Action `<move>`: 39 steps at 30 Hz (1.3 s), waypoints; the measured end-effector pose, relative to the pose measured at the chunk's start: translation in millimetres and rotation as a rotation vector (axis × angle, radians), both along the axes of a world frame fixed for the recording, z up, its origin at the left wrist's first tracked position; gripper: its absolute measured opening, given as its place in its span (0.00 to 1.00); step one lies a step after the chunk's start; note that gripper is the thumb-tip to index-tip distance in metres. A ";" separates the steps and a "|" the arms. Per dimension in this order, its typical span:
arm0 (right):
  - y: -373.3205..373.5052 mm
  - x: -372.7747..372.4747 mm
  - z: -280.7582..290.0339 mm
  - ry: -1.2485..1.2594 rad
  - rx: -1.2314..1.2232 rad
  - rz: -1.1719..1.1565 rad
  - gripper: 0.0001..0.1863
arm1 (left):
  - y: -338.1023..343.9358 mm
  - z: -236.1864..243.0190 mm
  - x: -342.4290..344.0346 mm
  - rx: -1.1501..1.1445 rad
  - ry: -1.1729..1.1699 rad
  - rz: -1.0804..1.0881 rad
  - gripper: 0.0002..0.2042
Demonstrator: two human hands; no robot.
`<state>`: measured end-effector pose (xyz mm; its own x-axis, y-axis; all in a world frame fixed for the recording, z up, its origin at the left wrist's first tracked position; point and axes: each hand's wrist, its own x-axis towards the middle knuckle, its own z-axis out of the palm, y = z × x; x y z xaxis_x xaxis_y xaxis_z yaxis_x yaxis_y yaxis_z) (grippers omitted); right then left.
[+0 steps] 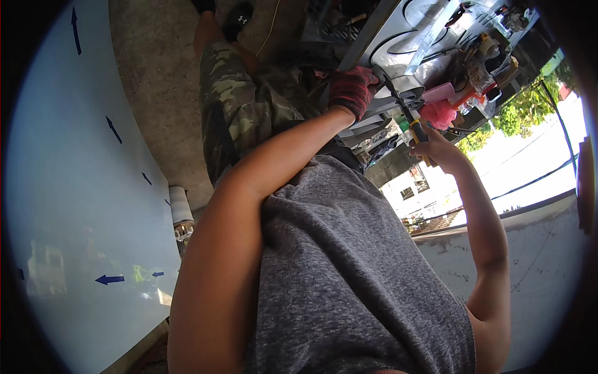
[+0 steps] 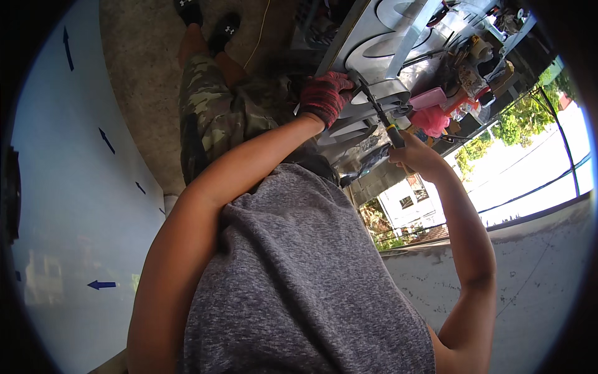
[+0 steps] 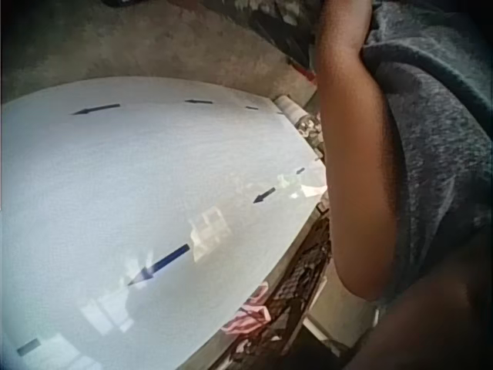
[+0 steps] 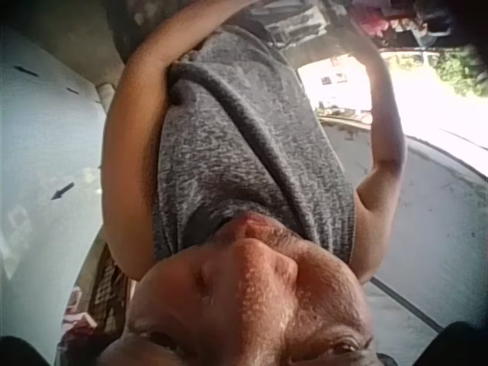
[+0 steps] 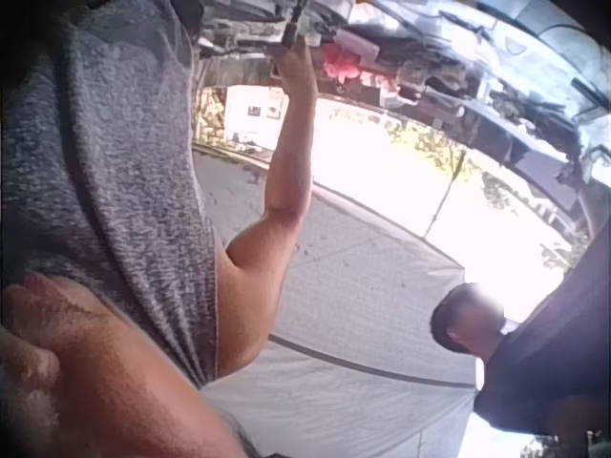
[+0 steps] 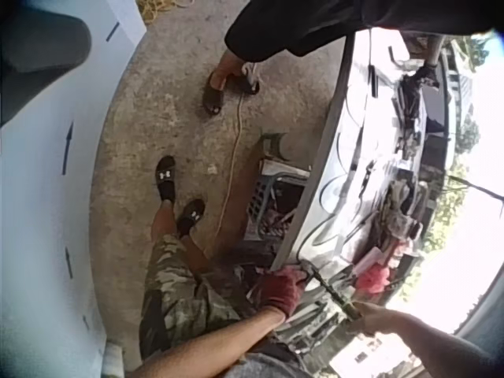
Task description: Fabricating and assembling metal channel letters for a sign.
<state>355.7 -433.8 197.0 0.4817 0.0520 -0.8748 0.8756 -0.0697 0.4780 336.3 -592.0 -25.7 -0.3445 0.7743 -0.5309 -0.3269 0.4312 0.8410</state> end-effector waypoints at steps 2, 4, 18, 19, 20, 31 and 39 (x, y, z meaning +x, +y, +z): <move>2.3 3.6 0.0 0.001 -0.007 0.005 0.38 | 0.9 2.0 -3.8 -0.021 -0.138 0.022 0.13; 3.1 8.9 2.0 0.003 -0.013 0.007 0.38 | 1.7 3.6 -7.4 -0.025 -0.076 0.004 0.13; 6.1 14.4 4.7 0.085 -0.025 -0.421 0.29 | -1.2 4.0 -12.3 -0.012 -0.152 0.075 0.11; 5.1 15.3 5.1 0.092 -0.026 -0.423 0.29 | -2.3 5.3 -14.8 -0.011 -0.104 0.050 0.12; 4.7 16.7 5.3 0.100 -0.019 -0.443 0.29 | -1.8 6.0 -17.2 -0.018 -0.066 0.023 0.13; -23.7 64.4 33.7 0.335 0.032 -0.758 0.30 | -2.7 12.8 -35.8 -0.094 -0.036 -0.186 0.17; -75.9 87.8 57.6 0.995 -0.132 -1.094 0.48 | -5.6 16.1 -43.1 -0.038 0.114 -0.277 0.19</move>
<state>443.5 -509.7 254.6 -0.5561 -0.0368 -0.8303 0.3825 -0.8983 -0.2164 293.2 -597.6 -9.6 -0.1818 0.8272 -0.5317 -0.0970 0.5230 0.8468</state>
